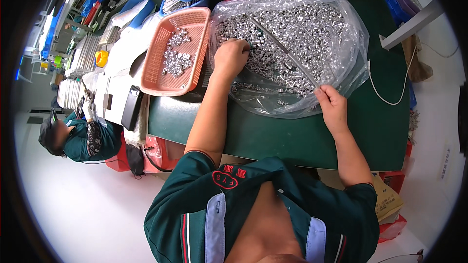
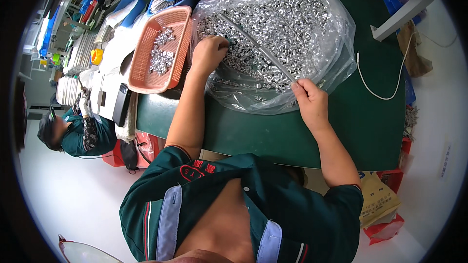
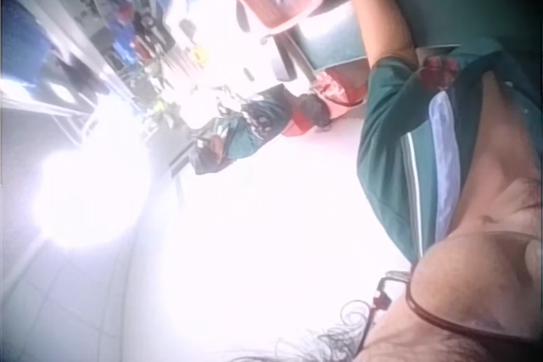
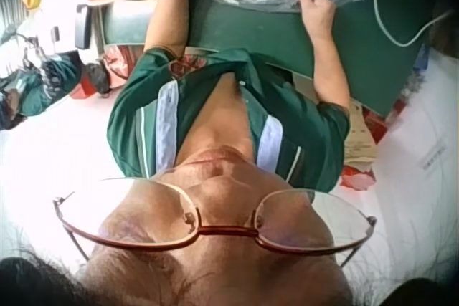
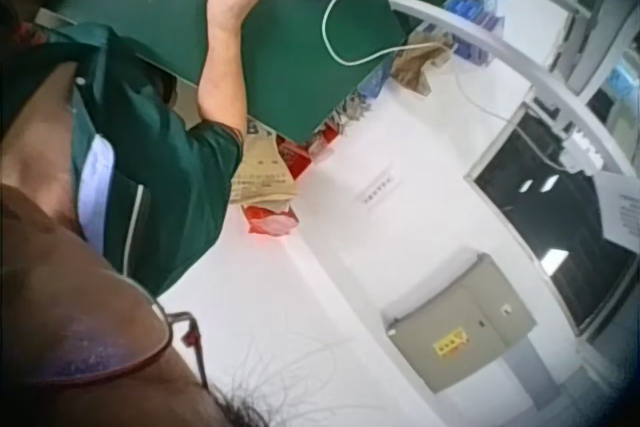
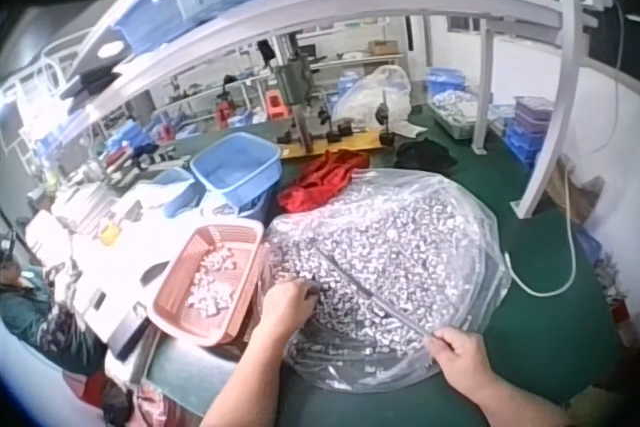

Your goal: The person uses a metal rod to pick up small silver metal parts from a large plastic bag and transfers them into a pink basket. The person repeatedly scoops and drops the parts, occasionally adjusting the bag or the rod.

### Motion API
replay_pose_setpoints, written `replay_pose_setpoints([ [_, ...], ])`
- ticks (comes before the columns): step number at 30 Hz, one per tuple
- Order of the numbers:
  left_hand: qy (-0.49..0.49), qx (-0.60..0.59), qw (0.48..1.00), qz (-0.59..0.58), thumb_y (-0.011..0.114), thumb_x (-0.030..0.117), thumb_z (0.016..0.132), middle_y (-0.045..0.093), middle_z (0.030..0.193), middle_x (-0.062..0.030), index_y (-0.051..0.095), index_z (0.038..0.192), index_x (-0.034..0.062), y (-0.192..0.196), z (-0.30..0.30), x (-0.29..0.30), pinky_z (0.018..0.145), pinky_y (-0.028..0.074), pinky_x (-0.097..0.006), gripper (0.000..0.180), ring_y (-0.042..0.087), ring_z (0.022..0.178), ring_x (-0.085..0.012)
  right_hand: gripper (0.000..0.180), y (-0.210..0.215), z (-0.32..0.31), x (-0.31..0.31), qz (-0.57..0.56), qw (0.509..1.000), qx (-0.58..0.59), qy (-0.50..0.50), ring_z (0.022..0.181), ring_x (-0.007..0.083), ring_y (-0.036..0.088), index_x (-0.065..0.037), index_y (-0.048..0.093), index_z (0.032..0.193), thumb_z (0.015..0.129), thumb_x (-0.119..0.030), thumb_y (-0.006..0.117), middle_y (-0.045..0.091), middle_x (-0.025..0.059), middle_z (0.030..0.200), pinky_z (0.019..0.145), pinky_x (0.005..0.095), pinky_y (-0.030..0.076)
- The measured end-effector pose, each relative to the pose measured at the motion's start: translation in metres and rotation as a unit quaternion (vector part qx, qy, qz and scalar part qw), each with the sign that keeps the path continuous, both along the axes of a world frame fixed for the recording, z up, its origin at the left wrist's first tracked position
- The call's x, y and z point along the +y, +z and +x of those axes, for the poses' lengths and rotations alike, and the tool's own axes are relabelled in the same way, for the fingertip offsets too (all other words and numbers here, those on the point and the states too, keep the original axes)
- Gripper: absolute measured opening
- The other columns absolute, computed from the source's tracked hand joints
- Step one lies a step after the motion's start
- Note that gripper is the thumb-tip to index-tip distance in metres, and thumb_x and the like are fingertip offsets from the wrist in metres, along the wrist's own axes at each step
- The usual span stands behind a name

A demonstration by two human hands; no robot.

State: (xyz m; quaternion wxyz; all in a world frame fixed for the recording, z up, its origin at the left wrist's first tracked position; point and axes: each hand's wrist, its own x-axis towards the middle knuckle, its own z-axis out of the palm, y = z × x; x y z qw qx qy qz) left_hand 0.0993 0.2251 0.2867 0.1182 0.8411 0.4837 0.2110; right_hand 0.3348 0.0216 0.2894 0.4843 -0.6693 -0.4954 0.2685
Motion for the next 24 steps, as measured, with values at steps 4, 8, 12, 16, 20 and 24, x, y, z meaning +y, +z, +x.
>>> replay_pose_setpoints([
  [4, 0.046, 0.035, 0.998, 0.018, 0.063, 0.016, 0.076, 0.066, 0.088, -0.0151, 0.070, 0.091, 0.0066, -0.002, 0.008, 0.003, 0.079, 0.049, -0.042, 0.019, 0.062, 0.088, -0.0340, 0.015, -0.004, 0.000, 0.000, -0.003, 1.000, -0.002, -0.001, 0.056, 0.0048, 0.040, 0.001, 0.061, 0.087, 0.089, -0.013, 0.065, 0.048, -0.0002, 0.059, 0.051, 0.0239, 0.036],
  [8, 0.041, 0.002, 0.997, 0.067, 0.061, 0.012, 0.078, 0.065, 0.088, -0.0157, 0.070, 0.089, 0.0056, -0.016, 0.001, 0.011, 0.078, 0.049, -0.042, 0.016, 0.062, 0.087, -0.0340, 0.015, 0.000, -0.001, 0.000, -0.003, 1.000, -0.002, -0.002, 0.055, 0.0049, 0.040, 0.001, 0.061, 0.086, 0.089, -0.013, 0.065, 0.048, 0.0002, 0.057, 0.050, 0.0241, 0.036],
  [12, 0.060, -0.120, 0.988, 0.075, 0.062, 0.011, 0.081, 0.066, 0.088, -0.0169, 0.071, 0.091, 0.0060, -0.016, -0.006, 0.017, 0.074, 0.049, -0.042, 0.015, 0.063, 0.080, -0.0335, 0.015, -0.002, -0.001, 0.001, 0.004, 1.000, -0.004, -0.001, 0.055, 0.0049, 0.040, 0.001, 0.062, 0.086, 0.088, -0.014, 0.065, 0.048, 0.0008, 0.057, 0.050, 0.0245, 0.036],
  [16, 0.017, -0.577, 0.749, -0.324, 0.056, 0.020, 0.095, 0.063, 0.082, -0.0061, 0.063, 0.097, -0.0023, -0.011, -0.014, 0.026, 0.060, 0.046, -0.028, 0.023, 0.055, 0.065, -0.0143, 0.015, 0.001, -0.002, 0.000, 0.001, 1.000, -0.022, 0.004, 0.054, 0.0050, 0.041, 0.001, 0.062, 0.086, 0.088, -0.014, 0.065, 0.048, 0.0018, 0.056, 0.049, 0.0251, 0.036],
  [20, -0.093, -0.716, 0.524, -0.452, 0.051, 0.018, 0.097, 0.058, 0.082, -0.0061, 0.057, 0.100, 0.0009, -0.005, -0.016, 0.025, 0.062, 0.044, -0.026, 0.018, 0.050, 0.067, -0.0130, 0.014, 0.000, -0.002, 0.000, -0.001, 0.999, -0.045, 0.020, 0.052, 0.0080, 0.044, 0.000, 0.062, 0.086, 0.087, -0.014, 0.065, 0.050, 0.0045, 0.056, 0.049, 0.0267, 0.037],
  [24, -0.109, -0.702, 0.551, -0.438, 0.052, 0.019, 0.097, 0.059, 0.079, -0.0060, 0.060, 0.097, -0.0004, -0.002, -0.015, 0.021, 0.062, 0.044, -0.026, 0.021, 0.052, 0.066, -0.0126, 0.013, -0.005, -0.002, -0.001, 0.006, 0.997, -0.078, 0.027, 0.050, 0.0133, 0.049, -0.001, 0.062, 0.086, 0.087, -0.014, 0.066, 0.055, 0.0075, 0.059, 0.050, 0.0286, 0.039],
])
